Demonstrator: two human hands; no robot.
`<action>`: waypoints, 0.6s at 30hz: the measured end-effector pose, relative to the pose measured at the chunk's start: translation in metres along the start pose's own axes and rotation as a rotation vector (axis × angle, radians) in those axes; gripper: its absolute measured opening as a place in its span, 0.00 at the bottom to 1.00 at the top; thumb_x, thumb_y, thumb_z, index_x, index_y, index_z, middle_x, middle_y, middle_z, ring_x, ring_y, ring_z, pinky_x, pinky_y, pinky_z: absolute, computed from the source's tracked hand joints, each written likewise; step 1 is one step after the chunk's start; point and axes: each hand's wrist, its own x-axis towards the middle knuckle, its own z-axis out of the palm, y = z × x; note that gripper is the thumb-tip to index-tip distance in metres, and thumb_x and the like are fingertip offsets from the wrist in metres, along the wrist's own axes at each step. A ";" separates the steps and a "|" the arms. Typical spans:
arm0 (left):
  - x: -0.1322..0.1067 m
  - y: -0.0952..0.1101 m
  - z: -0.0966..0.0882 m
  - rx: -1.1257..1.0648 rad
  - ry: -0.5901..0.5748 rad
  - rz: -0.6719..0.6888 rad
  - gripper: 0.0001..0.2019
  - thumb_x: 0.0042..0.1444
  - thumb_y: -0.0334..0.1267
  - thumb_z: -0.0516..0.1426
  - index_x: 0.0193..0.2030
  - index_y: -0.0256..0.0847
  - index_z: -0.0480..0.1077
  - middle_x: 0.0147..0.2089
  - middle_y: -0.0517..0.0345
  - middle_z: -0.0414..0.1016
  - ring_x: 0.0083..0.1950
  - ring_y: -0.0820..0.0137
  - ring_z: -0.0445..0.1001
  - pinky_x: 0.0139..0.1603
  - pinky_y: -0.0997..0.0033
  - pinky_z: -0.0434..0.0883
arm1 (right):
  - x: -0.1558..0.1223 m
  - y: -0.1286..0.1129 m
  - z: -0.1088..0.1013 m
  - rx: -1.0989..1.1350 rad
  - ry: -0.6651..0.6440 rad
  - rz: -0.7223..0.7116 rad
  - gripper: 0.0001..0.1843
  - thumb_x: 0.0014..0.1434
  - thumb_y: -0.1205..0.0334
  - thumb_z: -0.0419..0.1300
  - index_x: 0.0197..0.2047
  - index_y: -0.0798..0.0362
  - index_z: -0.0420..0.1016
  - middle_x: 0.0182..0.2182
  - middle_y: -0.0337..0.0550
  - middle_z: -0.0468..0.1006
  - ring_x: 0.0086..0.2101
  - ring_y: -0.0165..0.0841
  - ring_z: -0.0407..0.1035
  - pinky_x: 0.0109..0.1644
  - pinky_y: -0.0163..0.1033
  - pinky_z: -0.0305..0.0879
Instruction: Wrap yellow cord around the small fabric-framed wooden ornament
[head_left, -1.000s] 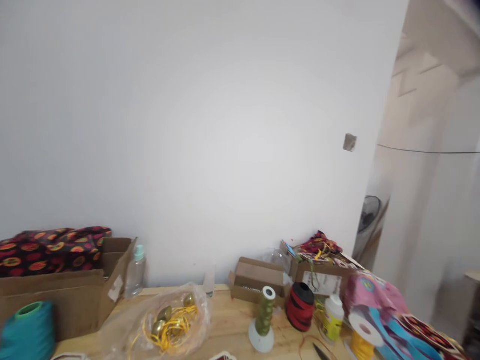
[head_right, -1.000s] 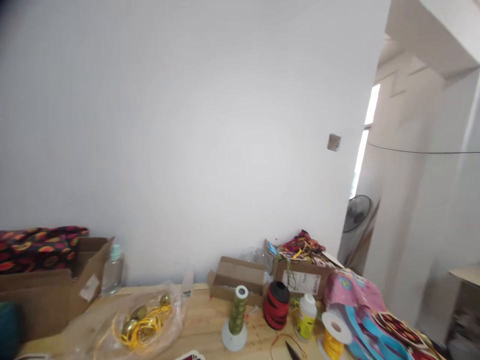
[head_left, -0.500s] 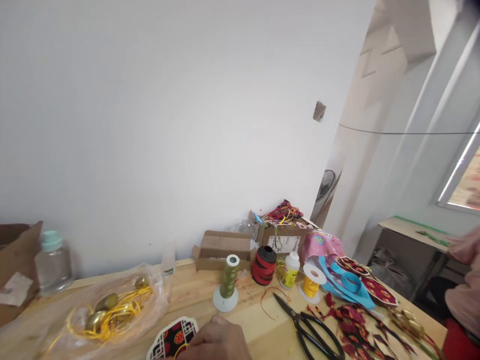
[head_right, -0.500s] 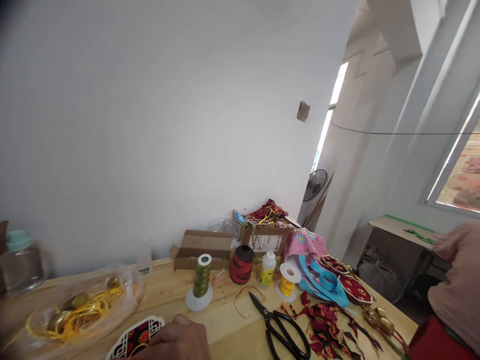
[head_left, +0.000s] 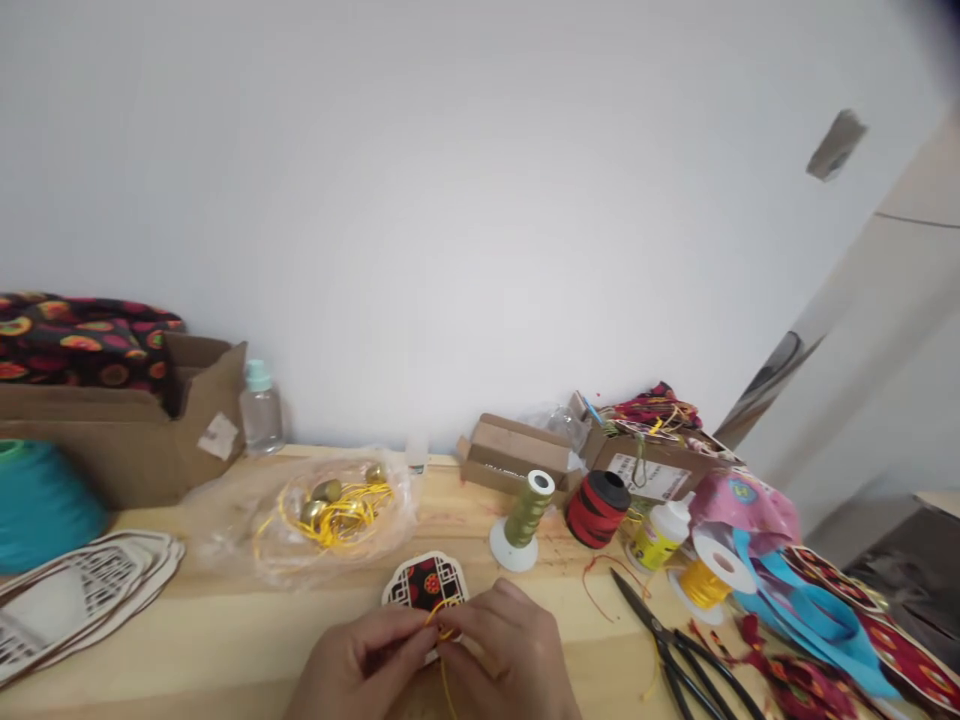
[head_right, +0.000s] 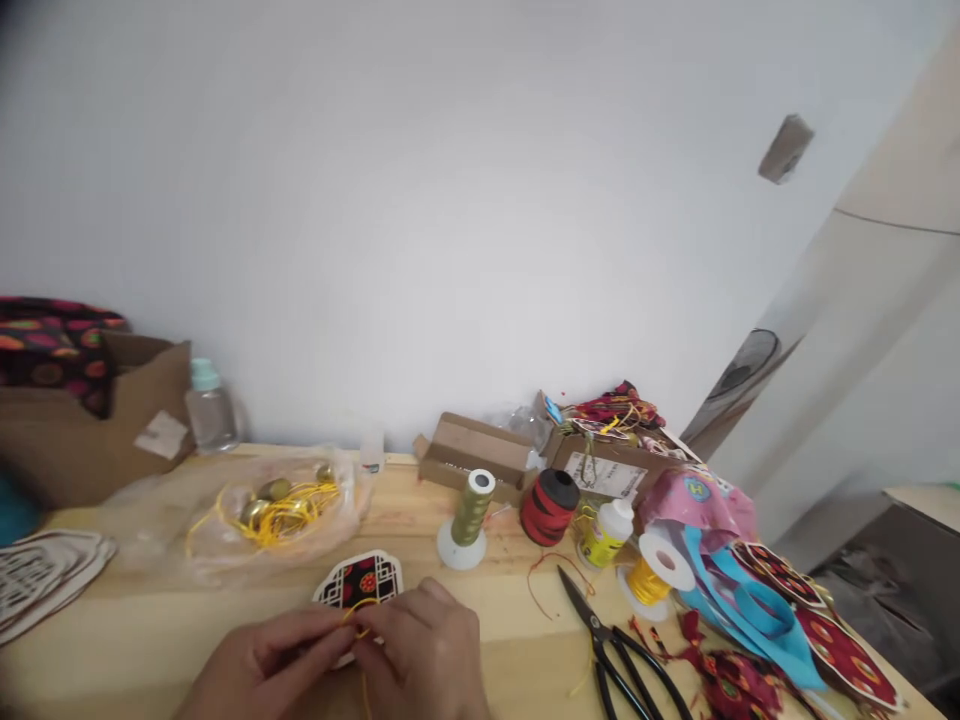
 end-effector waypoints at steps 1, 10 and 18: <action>0.000 0.000 0.000 0.000 0.019 0.008 0.09 0.45 0.38 0.55 0.32 0.45 0.75 0.28 0.62 0.78 0.35 0.64 0.72 0.36 0.74 0.69 | 0.000 -0.001 -0.001 0.016 -0.011 0.021 0.08 0.48 0.67 0.55 0.33 0.50 0.72 0.25 0.40 0.77 0.25 0.30 0.66 0.29 0.33 0.60; 0.000 -0.002 0.003 -0.313 0.092 -0.076 0.08 0.42 0.33 0.57 0.33 0.40 0.71 0.28 0.60 0.77 0.32 0.67 0.74 0.34 0.73 0.71 | -0.003 0.005 0.005 0.156 -0.091 0.266 0.10 0.47 0.65 0.58 0.35 0.51 0.73 0.22 0.38 0.72 0.22 0.28 0.61 0.26 0.30 0.57; 0.000 -0.003 0.000 -0.176 0.091 -0.029 0.14 0.42 0.35 0.58 0.39 0.40 0.68 0.29 0.59 0.77 0.34 0.67 0.74 0.36 0.72 0.69 | -0.003 0.005 0.008 0.441 -0.097 0.396 0.07 0.48 0.63 0.58 0.31 0.54 0.75 0.23 0.40 0.68 0.20 0.24 0.56 0.22 0.29 0.53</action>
